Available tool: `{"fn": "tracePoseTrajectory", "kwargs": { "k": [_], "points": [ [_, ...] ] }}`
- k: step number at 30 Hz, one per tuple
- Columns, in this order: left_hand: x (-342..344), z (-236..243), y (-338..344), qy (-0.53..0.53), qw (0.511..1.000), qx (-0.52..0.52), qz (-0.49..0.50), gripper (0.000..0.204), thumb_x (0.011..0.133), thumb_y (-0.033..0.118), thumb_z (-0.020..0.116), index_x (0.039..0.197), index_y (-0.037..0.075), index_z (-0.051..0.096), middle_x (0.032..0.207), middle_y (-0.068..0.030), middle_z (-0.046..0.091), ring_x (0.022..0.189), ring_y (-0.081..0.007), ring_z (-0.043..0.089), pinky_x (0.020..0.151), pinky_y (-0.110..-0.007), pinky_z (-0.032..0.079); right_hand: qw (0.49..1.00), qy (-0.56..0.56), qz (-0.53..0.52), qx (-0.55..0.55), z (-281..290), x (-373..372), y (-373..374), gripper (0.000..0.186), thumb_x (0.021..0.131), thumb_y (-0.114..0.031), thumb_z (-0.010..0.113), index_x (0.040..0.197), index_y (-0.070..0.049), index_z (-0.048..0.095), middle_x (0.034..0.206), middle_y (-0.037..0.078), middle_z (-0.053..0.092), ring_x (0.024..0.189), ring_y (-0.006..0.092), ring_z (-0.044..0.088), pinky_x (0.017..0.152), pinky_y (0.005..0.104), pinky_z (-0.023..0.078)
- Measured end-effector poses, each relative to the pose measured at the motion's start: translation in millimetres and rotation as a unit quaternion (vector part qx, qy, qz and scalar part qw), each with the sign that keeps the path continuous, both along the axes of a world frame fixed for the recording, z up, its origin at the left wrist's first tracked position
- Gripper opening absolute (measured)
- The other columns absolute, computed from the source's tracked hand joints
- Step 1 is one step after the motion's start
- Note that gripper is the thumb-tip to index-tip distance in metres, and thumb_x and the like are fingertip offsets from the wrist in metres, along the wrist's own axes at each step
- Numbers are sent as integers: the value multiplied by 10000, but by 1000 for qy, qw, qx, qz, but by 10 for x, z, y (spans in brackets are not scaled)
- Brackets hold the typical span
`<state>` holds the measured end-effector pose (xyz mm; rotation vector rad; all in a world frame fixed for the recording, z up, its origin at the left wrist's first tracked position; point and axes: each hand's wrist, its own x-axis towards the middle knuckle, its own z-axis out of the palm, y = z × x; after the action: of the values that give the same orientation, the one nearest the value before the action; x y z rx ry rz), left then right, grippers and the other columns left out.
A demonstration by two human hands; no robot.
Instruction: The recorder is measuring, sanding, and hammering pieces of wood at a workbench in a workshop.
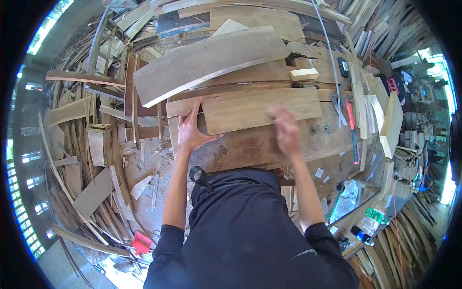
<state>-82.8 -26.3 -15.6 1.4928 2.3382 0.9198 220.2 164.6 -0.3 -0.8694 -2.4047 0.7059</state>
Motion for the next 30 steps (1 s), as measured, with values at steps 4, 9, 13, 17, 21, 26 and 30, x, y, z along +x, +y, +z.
{"fn": "tracePoseTrajectory", "kwargs": {
  "k": [4, 9, 13, 17, 21, 26, 30],
  "points": [
    [-1, 14, 22, -1, 1000, -1, -1, 1437, 489, 576, 1008, 1678, 189, 300, 1360, -155, 710, 1354, -388, 587, 1192, -517, 371, 980, 3, -188, 60, -58, 504, 392, 421, 1141, -264, 470, 1452, -40, 643, 1528, 160, 600, 1505, 330, 473, 1277, 447, 299],
    [-11, 20, 36, -7, 1000, -24, -1, 1442, 480, 578, 1009, 1675, 185, 305, 1406, -141, 687, 1350, -383, 591, 1194, -518, 370, 981, -11, -172, 85, -48, -93, -30, 387, 1101, -210, 538, 1401, -1, 667, 1512, 196, 605, 1477, 379, 492, 1269, 480, 307],
    [-27, 50, 47, -11, 1000, -20, -1, 1454, 467, 576, 1013, 1675, 187, 305, 1415, -137, 683, 1338, -377, 604, 1195, -512, 373, 999, 41, -13, 11, 48, -660, -579, 386, 1073, -198, 582, 1405, -20, 668, 1509, 174, 614, 1476, 365, 499, 1270, 471, 318],
    [-17, -44, -6, -12, 1000, -3, -2, 1453, 465, 563, 1015, 1679, 206, 301, 1400, -133, 693, 1326, -377, 611, 1200, -511, 373, 994, 0, 110, -14, 101, -401, -352, 368, 1070, -206, 594, 1396, -66, 693, 1494, 128, 637, 1460, 310, 528, 1257, 453, 352],
    [16, 34, 11, -13, 1000, -26, 10, 1444, 473, 552, 1014, 1681, 214, 298, 1381, -134, 705, 1345, -387, 595, 1203, -507, 370, 992, -15, -117, 48, 65, 351, 296, 381, 1114, -238, 524, 1412, -62, 683, 1499, 144, 630, 1476, 336, 506, 1262, 459, 336],
    [7, 64, 28, -15, 1000, -14, 8, 1447, 474, 551, 1012, 1687, 246, 285, 1325, -146, 729, 1354, -395, 583, 1209, -510, 358, 961, -34, -259, 86, -109, 279, 442, 402, 1116, -234, 517, 1414, -7, 666, 1518, 193, 601, 1499, 376, 472, 1278, 461, 301],
    [-15, 42, 3, -13, 1000, -23, 11, 1444, 478, 546, 1012, 1688, 255, 280, 1337, -145, 725, 1342, -399, 592, 1206, -513, 360, 996, 4, -86, 16, 50, -655, -208, 337, 1079, -256, 585, 1220, -15, 774, 1417, 193, 677, 1412, 366, 570, 1237, 461, 375]
  ]
}}
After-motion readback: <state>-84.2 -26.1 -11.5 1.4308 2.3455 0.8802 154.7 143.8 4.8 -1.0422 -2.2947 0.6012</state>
